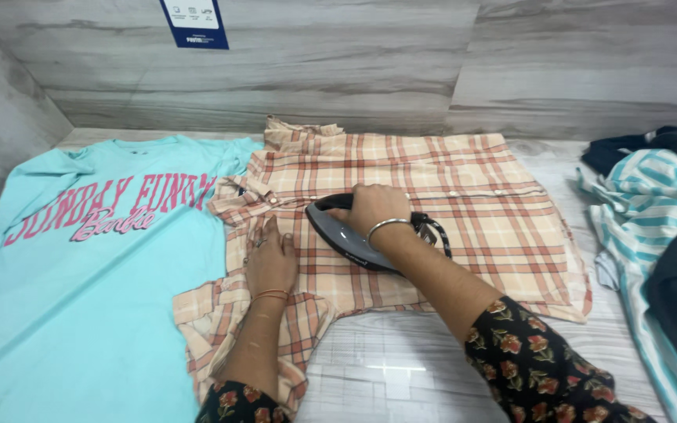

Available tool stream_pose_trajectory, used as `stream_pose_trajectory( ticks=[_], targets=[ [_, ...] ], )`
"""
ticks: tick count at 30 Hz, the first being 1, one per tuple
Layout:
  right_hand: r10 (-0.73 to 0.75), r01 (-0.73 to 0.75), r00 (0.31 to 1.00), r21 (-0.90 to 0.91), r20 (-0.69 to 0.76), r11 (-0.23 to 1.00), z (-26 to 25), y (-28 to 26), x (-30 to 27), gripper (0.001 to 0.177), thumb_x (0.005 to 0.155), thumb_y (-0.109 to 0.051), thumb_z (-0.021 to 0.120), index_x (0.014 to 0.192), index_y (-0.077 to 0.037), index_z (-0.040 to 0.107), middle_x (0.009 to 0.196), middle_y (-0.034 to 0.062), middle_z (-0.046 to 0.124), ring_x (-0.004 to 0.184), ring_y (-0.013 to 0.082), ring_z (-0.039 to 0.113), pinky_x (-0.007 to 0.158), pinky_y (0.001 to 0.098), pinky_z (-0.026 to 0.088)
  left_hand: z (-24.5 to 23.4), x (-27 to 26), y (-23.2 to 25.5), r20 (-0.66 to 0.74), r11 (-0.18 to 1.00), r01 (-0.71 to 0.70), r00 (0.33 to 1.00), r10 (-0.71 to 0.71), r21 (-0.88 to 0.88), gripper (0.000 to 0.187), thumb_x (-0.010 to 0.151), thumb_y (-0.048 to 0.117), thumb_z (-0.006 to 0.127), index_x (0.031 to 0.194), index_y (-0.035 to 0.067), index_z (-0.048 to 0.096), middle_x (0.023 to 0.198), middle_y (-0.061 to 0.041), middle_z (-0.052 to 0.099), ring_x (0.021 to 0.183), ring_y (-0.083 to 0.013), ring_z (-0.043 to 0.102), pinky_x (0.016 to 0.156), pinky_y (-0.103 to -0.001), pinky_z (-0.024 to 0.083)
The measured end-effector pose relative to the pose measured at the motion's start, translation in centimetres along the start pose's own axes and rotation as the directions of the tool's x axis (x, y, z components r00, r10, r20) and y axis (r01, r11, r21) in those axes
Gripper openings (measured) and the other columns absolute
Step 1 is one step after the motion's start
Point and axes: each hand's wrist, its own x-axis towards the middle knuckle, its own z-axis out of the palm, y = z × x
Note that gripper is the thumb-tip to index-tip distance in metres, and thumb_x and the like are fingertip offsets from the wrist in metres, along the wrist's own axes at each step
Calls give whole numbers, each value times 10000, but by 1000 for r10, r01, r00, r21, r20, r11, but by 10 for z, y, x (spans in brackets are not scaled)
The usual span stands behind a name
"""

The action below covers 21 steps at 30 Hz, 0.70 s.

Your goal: The person irons a plaid shirt and a black polo shirt on a flat surface. They smooth the fabric with one hand while moving the iron with the other, then flip the plaid shirt to iron the other side before switching to the polo shirt.

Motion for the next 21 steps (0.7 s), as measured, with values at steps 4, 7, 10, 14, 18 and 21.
stream_pose_trajectory(
  ticks=[4, 7, 10, 14, 18, 21],
  targets=[
    [-320, 326, 945, -118, 68, 938, -10, 6, -7, 637, 711, -725, 720, 1006, -161, 750, 840, 79, 757, 819, 271, 732, 721, 412, 569, -6, 4, 1, 115, 909, 310, 951, -289, -280, 637, 1026, 427, 353, 1597, 146, 322, 1536, -135, 480, 1341, -345, 514, 1127, -451, 400],
    [-359, 383, 919, -151, 164, 911, -13, 5, -15, 682, 740, -780, 667, 992, -152, 754, 786, 82, 751, 799, 268, 736, 726, 396, 566, 6, 13, -8, -38, 798, 238, 950, -310, -554, 640, 1043, 463, 332, 1574, 106, 341, 1541, -146, 487, 1353, -327, 526, 1109, -433, 422],
    [-287, 306, 946, -130, 149, 943, -10, -5, -13, 695, 815, -792, 582, 1021, -149, 746, 771, 88, 751, 778, 256, 754, 713, 399, 579, 21, 24, -26, -148, 583, 91, 926, -348, -807, 643, 1075, 469, 355, 1557, 43, 357, 1546, -185, 476, 1416, -320, 479, 1138, -412, 409],
    [-63, 63, 998, -30, -6, 998, 5, -25, -2, 718, 909, -771, 541, 982, -99, 783, 826, 106, 748, 799, 268, 744, 719, 395, 576, 33, 33, -52, -164, 310, -11, 865, -474, -951, 619, 1080, 428, 378, 1517, -9, 416, 1465, -216, 558, 1375, -292, 546, 1116, -367, 437],
    [-119, 120, 992, 8, -39, 993, 7, -36, 6, 669, 881, -741, 553, 1017, -124, 774, 848, 99, 758, 819, 267, 739, 727, 405, 581, 25, 37, -60, -259, 227, -164, 827, -499, -960, 520, 1105, 341, 401, 1439, -42, 510, 1402, -210, 635, 1336, -258, 607, 1112, -348, 472],
    [-308, 313, 948, -54, 75, 948, 2, -35, 6, 646, 856, -747, 553, 1048, -167, 764, 848, 92, 772, 827, 267, 746, 768, 406, 574, 12, 33, -61, -321, 618, 61, 812, -488, -784, 450, 1006, 262, 466, 1342, 1, 611, 1316, -163, 707, 1192, -258, 693, 1005, -372, 522]
  ],
)
